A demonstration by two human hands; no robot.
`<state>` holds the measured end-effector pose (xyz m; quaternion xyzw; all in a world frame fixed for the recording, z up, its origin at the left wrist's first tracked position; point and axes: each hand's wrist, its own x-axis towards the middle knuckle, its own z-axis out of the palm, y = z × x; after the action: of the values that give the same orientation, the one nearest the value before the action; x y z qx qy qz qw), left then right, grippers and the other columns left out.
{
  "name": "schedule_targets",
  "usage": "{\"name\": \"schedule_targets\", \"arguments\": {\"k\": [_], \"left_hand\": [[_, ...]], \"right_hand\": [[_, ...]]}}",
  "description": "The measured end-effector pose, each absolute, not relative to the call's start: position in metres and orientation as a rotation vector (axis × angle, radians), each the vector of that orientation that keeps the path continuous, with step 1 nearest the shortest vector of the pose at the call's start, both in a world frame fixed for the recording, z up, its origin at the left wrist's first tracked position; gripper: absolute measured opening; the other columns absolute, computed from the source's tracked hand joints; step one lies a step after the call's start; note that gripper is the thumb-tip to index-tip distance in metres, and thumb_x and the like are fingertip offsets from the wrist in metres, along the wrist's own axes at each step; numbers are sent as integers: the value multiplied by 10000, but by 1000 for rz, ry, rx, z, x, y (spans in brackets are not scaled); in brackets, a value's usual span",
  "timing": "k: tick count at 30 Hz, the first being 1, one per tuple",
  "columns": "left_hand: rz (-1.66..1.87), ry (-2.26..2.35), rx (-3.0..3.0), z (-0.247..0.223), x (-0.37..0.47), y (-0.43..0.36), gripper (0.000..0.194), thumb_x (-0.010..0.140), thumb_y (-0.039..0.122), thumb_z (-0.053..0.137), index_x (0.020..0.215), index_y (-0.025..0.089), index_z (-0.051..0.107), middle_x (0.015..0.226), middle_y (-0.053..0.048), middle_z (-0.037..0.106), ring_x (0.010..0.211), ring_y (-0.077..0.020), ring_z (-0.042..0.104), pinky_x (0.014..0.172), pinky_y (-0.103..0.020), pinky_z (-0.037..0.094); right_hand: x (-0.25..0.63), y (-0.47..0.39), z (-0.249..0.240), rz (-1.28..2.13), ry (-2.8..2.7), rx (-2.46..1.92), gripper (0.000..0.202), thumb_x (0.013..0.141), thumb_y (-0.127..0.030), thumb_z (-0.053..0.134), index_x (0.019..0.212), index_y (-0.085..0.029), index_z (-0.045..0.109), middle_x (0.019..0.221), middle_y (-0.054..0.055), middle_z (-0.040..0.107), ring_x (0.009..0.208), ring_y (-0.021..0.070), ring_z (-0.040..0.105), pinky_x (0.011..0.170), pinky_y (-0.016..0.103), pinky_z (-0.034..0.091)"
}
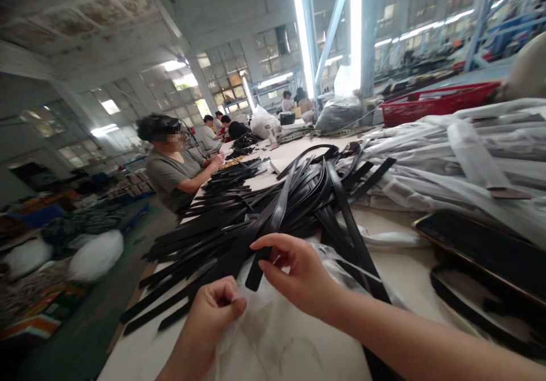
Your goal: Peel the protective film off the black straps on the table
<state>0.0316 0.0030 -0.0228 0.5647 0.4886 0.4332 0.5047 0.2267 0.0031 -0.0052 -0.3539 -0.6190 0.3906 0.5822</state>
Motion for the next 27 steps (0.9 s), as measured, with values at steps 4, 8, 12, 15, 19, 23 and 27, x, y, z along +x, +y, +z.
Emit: {"name": "schedule_targets", "arguments": {"k": [4, 8, 12, 15, 19, 23, 27], "left_hand": [[984, 1217, 1336, -17, 34, 2, 410, 542, 287, 784, 480, 185, 392, 527, 66, 349, 538, -91, 279, 522, -238, 206], [958, 1211, 1346, -19, 33, 2, 417, 552, 311, 791, 488, 182, 400, 535, 63, 355, 545, -91, 278, 522, -240, 202], [950, 1157, 1371, -25, 30, 3, 460, 559, 387, 812, 491, 177, 409, 554, 56, 361, 556, -92, 279, 522, -242, 192], [949, 1139, 1335, -25, 30, 2, 490, 543, 436, 829, 498, 172, 419, 551, 55, 363, 554, -90, 274, 521, -242, 182], [933, 1102, 1255, -20, 33, 1, 475, 573, 446, 827, 511, 161, 452, 545, 58, 356, 550, -84, 271, 526, -237, 199], [901, 1087, 1266, -21, 34, 1, 394, 623, 473, 797, 624, 113, 637, 592, 0, 514, 584, -108, 396, 558, -236, 276], [891, 1012, 1357, -22, 37, -3, 396, 654, 473, 779, 656, 81, 726, 615, -73, 640, 600, -154, 533, 596, -264, 378]], "right_hand": [[227, 1, -5, 815, -1520, -819, 229, 820, -214, 629, 1045, -191, 666, 749, 20, 616, 615, 106, 537, 531, 200, 446], [227, 2, -7, 762, -1587, -810, 239, 821, -179, 618, 1053, -208, 667, 815, 25, 641, 660, 105, 559, 562, 187, 473], [228, 3, -8, 745, -1641, -798, 247, 826, -176, 613, 1063, -219, 666, 884, 29, 666, 685, 102, 576, 576, 177, 491], [229, 3, -7, 730, -1681, -786, 248, 825, -172, 608, 1061, -215, 670, 925, 37, 683, 697, 106, 590, 595, 185, 505], [229, 4, -6, 738, -1687, -790, 255, 805, -152, 599, 1043, -198, 679, 958, 53, 694, 736, 125, 620, 622, 204, 525], [227, 4, -6, 778, -1714, -804, 268, 778, -136, 589, 1024, -184, 685, 960, 62, 704, 756, 141, 643, 629, 211, 530], [225, 0, -5, 781, -1805, -825, 243, 790, -161, 588, 1005, -179, 698, 931, 59, 720, 787, 155, 662, 653, 212, 521]]}}
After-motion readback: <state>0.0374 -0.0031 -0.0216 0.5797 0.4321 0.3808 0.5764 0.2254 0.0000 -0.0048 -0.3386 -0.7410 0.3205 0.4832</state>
